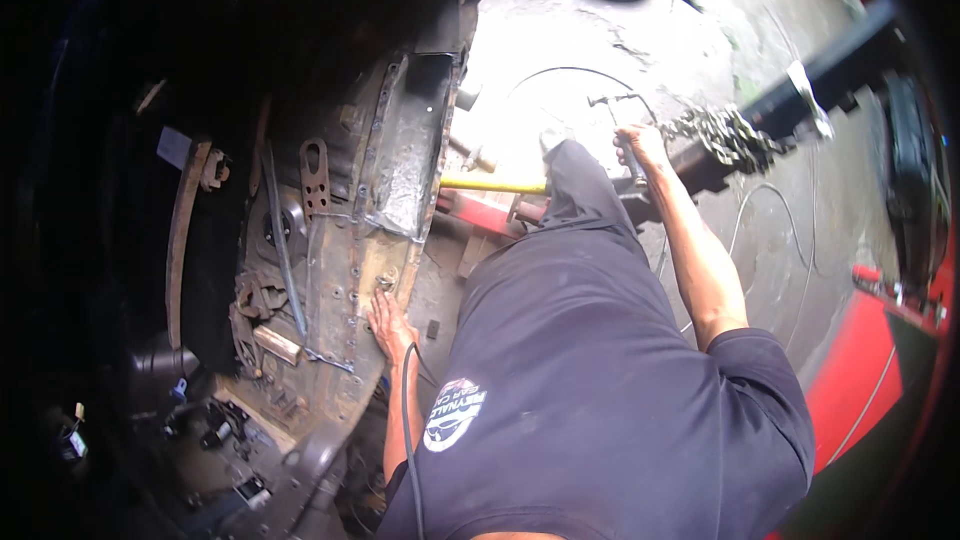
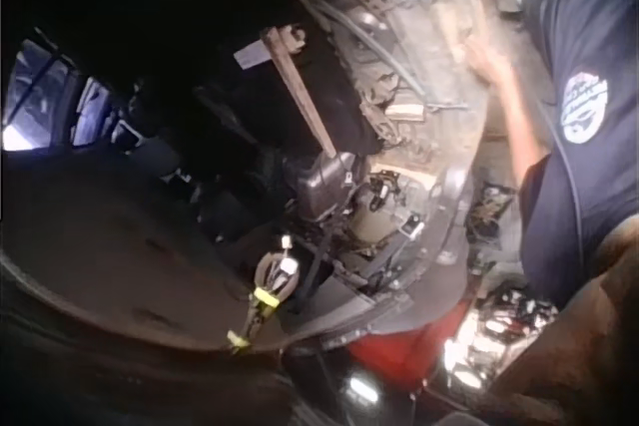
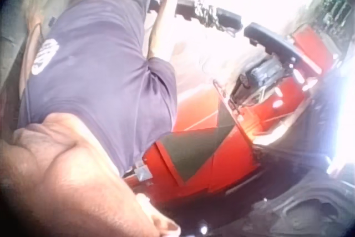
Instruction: The person uses a hammer and a punch to flatten and shape a metal body panel against a frame, repeatedly striking different points on the metal surface by hand.
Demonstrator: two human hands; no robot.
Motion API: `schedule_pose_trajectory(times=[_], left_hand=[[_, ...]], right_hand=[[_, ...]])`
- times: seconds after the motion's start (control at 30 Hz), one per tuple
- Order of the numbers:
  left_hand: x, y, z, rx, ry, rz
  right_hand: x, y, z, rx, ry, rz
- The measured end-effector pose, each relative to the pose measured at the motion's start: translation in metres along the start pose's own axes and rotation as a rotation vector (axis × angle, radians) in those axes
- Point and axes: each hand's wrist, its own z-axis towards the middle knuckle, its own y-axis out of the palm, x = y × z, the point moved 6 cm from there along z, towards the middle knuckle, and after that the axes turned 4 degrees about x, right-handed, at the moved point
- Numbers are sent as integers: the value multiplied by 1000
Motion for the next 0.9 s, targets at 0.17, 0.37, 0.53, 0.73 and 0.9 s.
schedule_pose_trajectory(times=[0.17, 0.37, 0.53, 0.73, 0.9], left_hand=[[30, -10, -2, -88, -385, 84], [62, -4, -5, -109, -776, -113], [76, -12, 10, -293, -879, -121], [55, 9, 18, -341, -920, -58], [68, -7, 26, -351, -1012, -144]], right_hand=[[24, 11, 147, -167, 183, -145], [3, -8, 232, -264, 468, -356], [-39, -31, 260, -307, 393, -405], [-61, -40, 254, -320, 428, -421], [-76, -44, 229, -319, 378, -433]])
